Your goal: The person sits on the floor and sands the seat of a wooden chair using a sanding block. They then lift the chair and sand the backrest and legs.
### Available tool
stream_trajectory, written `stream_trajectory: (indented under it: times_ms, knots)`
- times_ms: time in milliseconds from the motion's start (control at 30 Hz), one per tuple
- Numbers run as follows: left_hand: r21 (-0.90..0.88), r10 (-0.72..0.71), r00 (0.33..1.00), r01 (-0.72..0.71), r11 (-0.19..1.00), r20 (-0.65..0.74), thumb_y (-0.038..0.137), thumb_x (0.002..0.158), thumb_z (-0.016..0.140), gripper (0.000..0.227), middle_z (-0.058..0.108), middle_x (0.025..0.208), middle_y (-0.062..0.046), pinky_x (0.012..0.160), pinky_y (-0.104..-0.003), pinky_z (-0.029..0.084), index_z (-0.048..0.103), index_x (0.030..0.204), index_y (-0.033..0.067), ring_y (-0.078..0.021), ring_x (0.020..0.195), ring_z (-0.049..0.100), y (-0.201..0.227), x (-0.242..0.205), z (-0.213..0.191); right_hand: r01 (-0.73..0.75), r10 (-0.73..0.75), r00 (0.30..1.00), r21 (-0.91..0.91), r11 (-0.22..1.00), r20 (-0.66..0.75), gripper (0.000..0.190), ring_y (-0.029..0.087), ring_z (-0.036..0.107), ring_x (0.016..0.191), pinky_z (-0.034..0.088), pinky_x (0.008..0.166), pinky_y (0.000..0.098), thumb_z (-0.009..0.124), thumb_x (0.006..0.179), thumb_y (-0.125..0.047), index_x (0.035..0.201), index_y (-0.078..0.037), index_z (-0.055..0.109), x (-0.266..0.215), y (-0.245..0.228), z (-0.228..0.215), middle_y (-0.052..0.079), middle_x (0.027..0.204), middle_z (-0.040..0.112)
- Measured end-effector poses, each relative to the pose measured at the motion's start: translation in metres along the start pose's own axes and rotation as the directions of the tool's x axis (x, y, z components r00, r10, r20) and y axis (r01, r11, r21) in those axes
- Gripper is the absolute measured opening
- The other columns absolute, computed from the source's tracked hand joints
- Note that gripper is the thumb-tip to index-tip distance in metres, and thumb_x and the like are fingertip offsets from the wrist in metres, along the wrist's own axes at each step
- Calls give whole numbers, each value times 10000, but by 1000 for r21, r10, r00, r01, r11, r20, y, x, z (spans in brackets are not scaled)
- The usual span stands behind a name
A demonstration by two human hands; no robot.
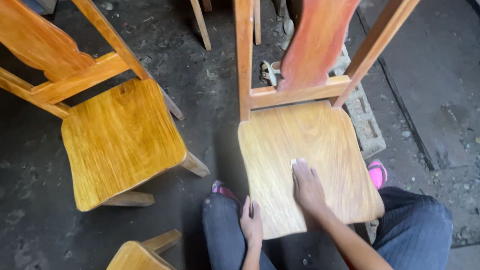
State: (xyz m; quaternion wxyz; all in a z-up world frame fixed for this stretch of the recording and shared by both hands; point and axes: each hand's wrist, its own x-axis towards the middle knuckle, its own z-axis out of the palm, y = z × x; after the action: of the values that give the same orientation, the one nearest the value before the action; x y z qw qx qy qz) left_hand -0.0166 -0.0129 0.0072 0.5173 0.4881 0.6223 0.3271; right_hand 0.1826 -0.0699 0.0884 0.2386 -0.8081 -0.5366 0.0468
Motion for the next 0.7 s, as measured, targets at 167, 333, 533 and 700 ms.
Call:
stream_trajectory:
  times_ms: [167, 333, 533, 700]
  knots:
    - [295, -162, 968, 100, 950, 194, 517, 907, 598, 599, 635, 1386, -53, 1114, -325, 446, 546, 1489, 385, -234, 1298, 626, 9, -12, -22, 15, -17, 998, 32, 999, 63, 503, 325, 301, 1545, 266, 1221, 485, 426, 1059, -216, 1544, -84, 403, -103, -12, 11, 144, 1638, 379]
    - [305, -179, 938, 84, 949, 296, 467, 899, 646, 620, 645, 1088, -20, 973, -280, 534, 540, 1503, 375, -161, 982, 719, 15, -11, -36, 12, -12, 1000, 24, 1000, 25, 503, 346, 339, 1524, 237, 1241, 510, 381, 1045, -136, 1541, -65, 413, -13, 1, 16, 182, 1623, 385]
    - [288, -277, 897, 180, 940, 344, 453, 880, 671, 626, 652, 1265, -29, 974, -253, 552, 545, 1492, 415, -148, 1026, 776, 30, -16, -49, -59, 53, 990, -41, 997, -129, 471, 445, 407, 1454, 331, 1158, 546, 345, 1075, -164, 1503, 15, 426, 52, -13, 32, 269, 1553, 454]
    - [255, -199, 934, 123, 959, 298, 451, 879, 687, 578, 650, 1036, -1, 915, -269, 535, 624, 1447, 365, -142, 911, 710, 15, -9, -39, -17, 19, 1000, 94, 995, -19, 513, 382, 296, 1535, 182, 1264, 540, 321, 1100, -191, 1593, -47, 316, -73, -62, 7, 206, 1640, 322]
